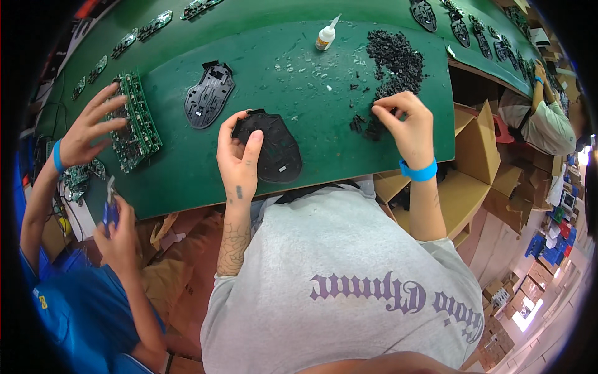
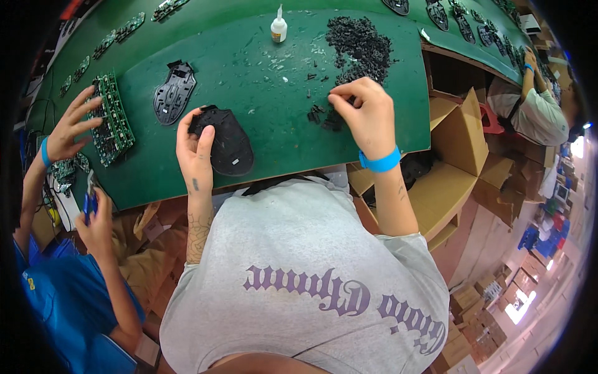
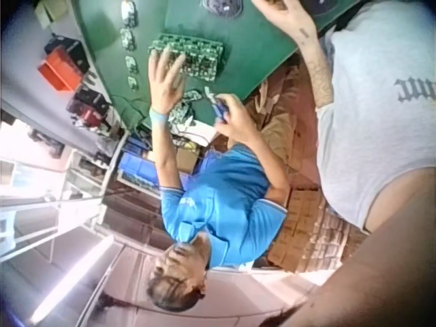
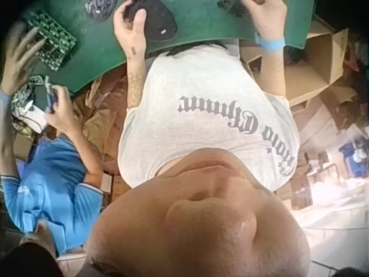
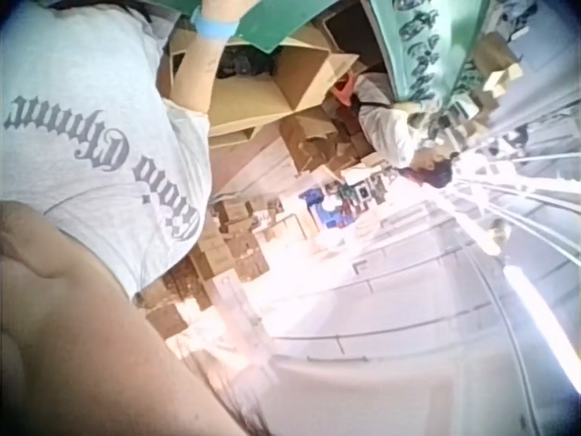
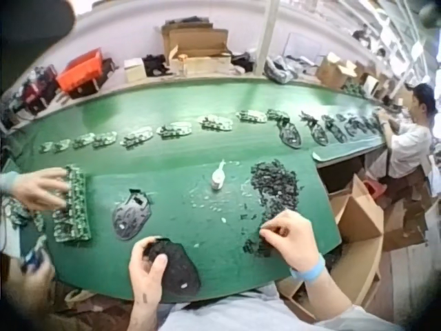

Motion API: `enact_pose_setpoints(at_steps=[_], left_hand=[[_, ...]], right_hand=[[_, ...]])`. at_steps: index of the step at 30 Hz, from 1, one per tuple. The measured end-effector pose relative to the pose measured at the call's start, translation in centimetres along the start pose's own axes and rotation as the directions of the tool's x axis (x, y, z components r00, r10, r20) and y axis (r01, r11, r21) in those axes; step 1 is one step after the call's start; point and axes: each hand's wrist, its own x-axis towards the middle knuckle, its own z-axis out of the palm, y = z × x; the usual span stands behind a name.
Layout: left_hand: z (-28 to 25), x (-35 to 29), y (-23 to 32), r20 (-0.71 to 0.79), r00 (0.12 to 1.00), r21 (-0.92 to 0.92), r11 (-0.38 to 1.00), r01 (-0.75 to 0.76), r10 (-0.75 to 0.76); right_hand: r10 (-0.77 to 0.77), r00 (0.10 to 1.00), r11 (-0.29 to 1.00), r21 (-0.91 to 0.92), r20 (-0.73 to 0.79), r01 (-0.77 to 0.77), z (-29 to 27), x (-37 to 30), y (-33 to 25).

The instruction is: Applying glue to mouse base plates and attaching small plastic components on a production line.

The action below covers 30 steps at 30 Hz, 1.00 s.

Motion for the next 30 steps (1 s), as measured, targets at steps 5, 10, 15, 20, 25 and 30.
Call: enact_pose_setpoints(at_steps=[5, 10, 15, 20, 25, 30], left_hand=[[0.2, 0.3, 0.3, 0.018, 1.0, 0.01, 1.0, 0.011, -0.011], [0.6, 0.4, 0.6, 0.021, 1.0, -0.016, 1.0, 0.023, -0.022], [0.6, 0.4, 0.4, 0.029, 1.0, 0.002, 1.0, 0.004, -0.004], [0.8, 0.4, 0.5, 0.01, 1.0, 0.0, 1.0, -0.01, 0.01], [0.6, 0.3, 0.3, 0.031, 0.999, -0.004, 1.0, 0.014, -0.014], [0.9, 0.2, 0.5, 0.047, 0.999, -0.049, 0.999, 0.016, -0.013]], right_hand=[[-0.085, 0.996, 0.954, -0.289, 0.015, 0.086, 1.3, -1.5, -0.4], [-0.084, 0.996, 0.952, -0.294, 0.008, 0.083, 2.0, -2.2, -0.3], [-0.061, 0.997, 0.977, -0.203, 0.039, 0.068, 2.3, -2.0, -0.5], [-0.062, 0.998, 0.978, -0.199, 0.005, 0.062, 2.5, -2.6, -0.9], [-0.088, 0.996, 0.973, -0.214, -0.017, 0.082, 2.9, -3.2, -0.8], [-0.076, 0.995, 0.989, -0.12, 0.063, 0.083, 2.4, -3.8, -0.8]])
